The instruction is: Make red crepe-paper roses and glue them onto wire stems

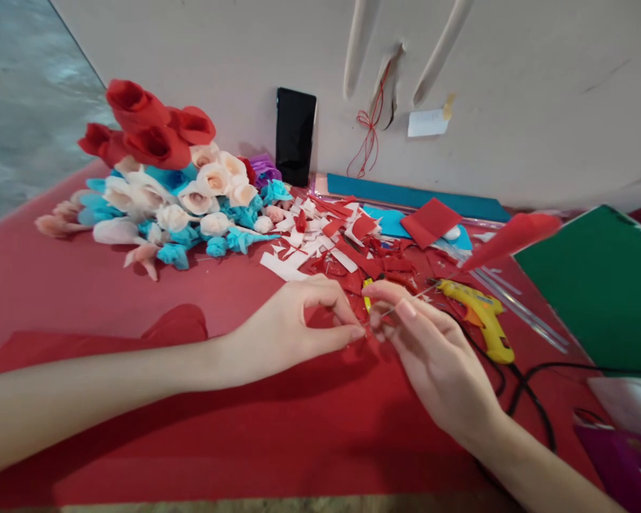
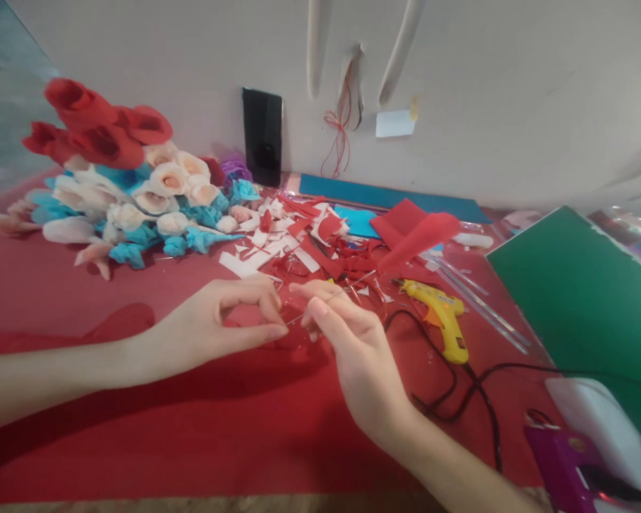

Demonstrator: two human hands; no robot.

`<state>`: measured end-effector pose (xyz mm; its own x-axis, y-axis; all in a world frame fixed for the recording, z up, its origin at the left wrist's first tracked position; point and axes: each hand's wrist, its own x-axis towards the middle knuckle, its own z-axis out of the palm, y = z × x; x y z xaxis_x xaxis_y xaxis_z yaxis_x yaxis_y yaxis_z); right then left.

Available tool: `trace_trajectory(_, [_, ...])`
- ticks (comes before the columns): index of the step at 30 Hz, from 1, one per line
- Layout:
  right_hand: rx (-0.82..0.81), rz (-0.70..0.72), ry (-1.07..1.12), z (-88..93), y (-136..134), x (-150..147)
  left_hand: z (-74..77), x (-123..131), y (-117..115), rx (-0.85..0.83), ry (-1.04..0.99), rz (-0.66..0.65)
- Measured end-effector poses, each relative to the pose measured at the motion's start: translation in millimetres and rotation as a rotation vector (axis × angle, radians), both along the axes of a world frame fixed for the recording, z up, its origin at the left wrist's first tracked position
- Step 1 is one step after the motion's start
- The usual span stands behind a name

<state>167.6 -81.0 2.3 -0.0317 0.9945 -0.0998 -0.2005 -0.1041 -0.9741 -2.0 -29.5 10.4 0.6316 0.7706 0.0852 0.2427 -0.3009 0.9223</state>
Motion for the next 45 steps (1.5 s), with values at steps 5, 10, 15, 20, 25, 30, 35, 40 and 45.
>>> trace_trajectory(5, [-0.047,-0.078,0.126,0.4,6,4,-1.6,-2,3,0.179,0.009,0.047])
trace_trajectory(10, [-0.172,0.014,0.222,1.0,9,6,-4.5,-6,15,0.586,-0.097,0.135])
trace_trajectory(15, [-0.245,0.079,0.277,-0.9,3,-1,-6.5,-9,20,0.873,-0.072,0.115])
trace_trajectory(20, [-0.286,0.116,0.317,-0.3,-2,-3,-8.6,-10,21,1.065,-0.045,0.092])
trace_trajectory(25, [-0.309,0.121,0.308,1.8,-2,-3,-7.5,-9,19,0.976,-0.038,0.06])
trace_trajectory(30, [-0.329,0.134,0.34,2.0,-2,-6,-8.7,-8,16,0.916,0.021,0.063])
trace_trajectory(35, [-0.296,0.131,0.35,1.3,-3,-5,-9.2,-6,15,0.848,-0.017,0.085])
trace_trajectory(40, [-0.291,0.117,0.368,1.1,-2,-2,-9.5,-8,14,0.759,-0.091,0.132])
trace_trajectory(45, [-0.272,0.126,0.388,2.1,-2,-1,-10.9,-8,15,0.628,-0.156,0.13])
